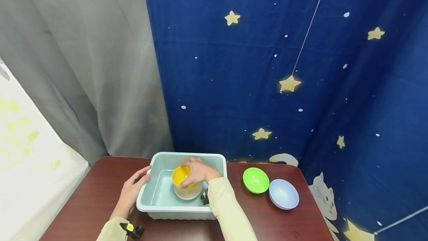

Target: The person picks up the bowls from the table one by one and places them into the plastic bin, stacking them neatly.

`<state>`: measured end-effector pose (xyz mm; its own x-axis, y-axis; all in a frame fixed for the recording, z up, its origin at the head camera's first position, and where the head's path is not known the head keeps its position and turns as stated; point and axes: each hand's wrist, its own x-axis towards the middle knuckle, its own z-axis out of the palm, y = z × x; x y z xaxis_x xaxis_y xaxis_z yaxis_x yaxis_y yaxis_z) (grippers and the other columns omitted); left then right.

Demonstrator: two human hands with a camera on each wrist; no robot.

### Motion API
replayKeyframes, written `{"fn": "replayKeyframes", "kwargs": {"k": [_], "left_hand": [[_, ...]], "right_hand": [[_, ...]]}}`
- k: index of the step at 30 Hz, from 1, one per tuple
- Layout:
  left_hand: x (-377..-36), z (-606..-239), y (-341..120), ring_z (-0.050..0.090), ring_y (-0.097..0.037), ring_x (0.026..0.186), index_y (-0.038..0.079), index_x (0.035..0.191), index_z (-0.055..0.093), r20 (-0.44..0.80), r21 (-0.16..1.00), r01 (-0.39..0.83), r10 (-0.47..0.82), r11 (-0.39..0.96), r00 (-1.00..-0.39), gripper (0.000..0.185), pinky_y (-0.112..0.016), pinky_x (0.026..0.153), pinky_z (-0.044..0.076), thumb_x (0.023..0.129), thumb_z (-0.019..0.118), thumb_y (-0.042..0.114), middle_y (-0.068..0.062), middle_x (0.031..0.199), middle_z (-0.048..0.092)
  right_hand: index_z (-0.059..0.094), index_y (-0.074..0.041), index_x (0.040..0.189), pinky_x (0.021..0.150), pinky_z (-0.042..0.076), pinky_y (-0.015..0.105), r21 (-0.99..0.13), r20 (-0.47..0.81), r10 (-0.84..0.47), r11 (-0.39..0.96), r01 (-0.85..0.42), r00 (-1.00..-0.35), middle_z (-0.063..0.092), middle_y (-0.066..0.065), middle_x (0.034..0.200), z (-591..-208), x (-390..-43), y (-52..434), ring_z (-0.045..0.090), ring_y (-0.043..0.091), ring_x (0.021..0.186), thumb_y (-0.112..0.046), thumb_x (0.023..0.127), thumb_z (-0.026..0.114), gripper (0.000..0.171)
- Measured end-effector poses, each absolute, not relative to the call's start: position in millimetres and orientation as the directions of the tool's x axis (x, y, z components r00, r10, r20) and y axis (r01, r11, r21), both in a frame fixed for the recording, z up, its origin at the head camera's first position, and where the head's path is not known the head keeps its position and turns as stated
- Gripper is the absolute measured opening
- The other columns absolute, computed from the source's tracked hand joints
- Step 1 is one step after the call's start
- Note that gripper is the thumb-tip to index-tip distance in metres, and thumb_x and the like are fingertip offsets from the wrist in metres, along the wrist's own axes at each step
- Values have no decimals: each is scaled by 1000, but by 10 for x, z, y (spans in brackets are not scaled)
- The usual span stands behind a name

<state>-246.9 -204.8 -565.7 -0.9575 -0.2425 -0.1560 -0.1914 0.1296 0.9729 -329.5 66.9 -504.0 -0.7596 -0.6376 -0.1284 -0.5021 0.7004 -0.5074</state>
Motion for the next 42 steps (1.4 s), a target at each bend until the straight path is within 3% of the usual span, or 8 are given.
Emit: {"fn": "replayKeyframes", "kwargs": {"k": [17, 23, 37, 42], "left_hand": [[-2506, -5710, -2036, 60, 0, 103, 30, 143, 60, -165, 975, -193, -224, 112, -961, 57, -24, 84, 52, 93, 70, 54, -2, 149, 54], [-2544, -5735, -2031, 58, -6, 111, 32, 145, 58, -180, 972, -208, -216, 114, -960, 58, -24, 86, 51, 93, 69, 55, -1, 152, 52], [-2473, -5702, -2072, 62, 2, 99, 29, 142, 61, -163, 976, -193, -245, 101, -956, 57, -23, 84, 52, 92, 71, 54, 12, 132, 59], [-2494, -5708, -2058, 62, 2, 99, 29, 142, 61, -160, 975, -191, -242, 112, -957, 58, -22, 84, 52, 91, 71, 55, 8, 136, 58]], "right_hand": [[58, -17, 144, 111, 43, 31, -513, -125, -631, 702, -495, -766, 54, -1, 147, -5132, -3284, 696, 44, 18, 132, -47, 65, 91, 91], [57, -18, 144, 110, 44, 31, -492, -129, -638, 706, -510, -759, 55, 0, 145, -5142, -3276, 709, 45, 19, 130, -45, 67, 90, 88], [57, -21, 144, 107, 45, 30, -441, -176, -644, 728, -525, -745, 54, -1, 144, -5230, -3255, 585, 47, 16, 126, -44, 65, 90, 88], [56, -22, 145, 106, 45, 30, -437, -196, -633, 740, -511, -749, 54, -1, 144, -5234, -3246, 603, 47, 15, 125, -42, 66, 89, 88]]}}
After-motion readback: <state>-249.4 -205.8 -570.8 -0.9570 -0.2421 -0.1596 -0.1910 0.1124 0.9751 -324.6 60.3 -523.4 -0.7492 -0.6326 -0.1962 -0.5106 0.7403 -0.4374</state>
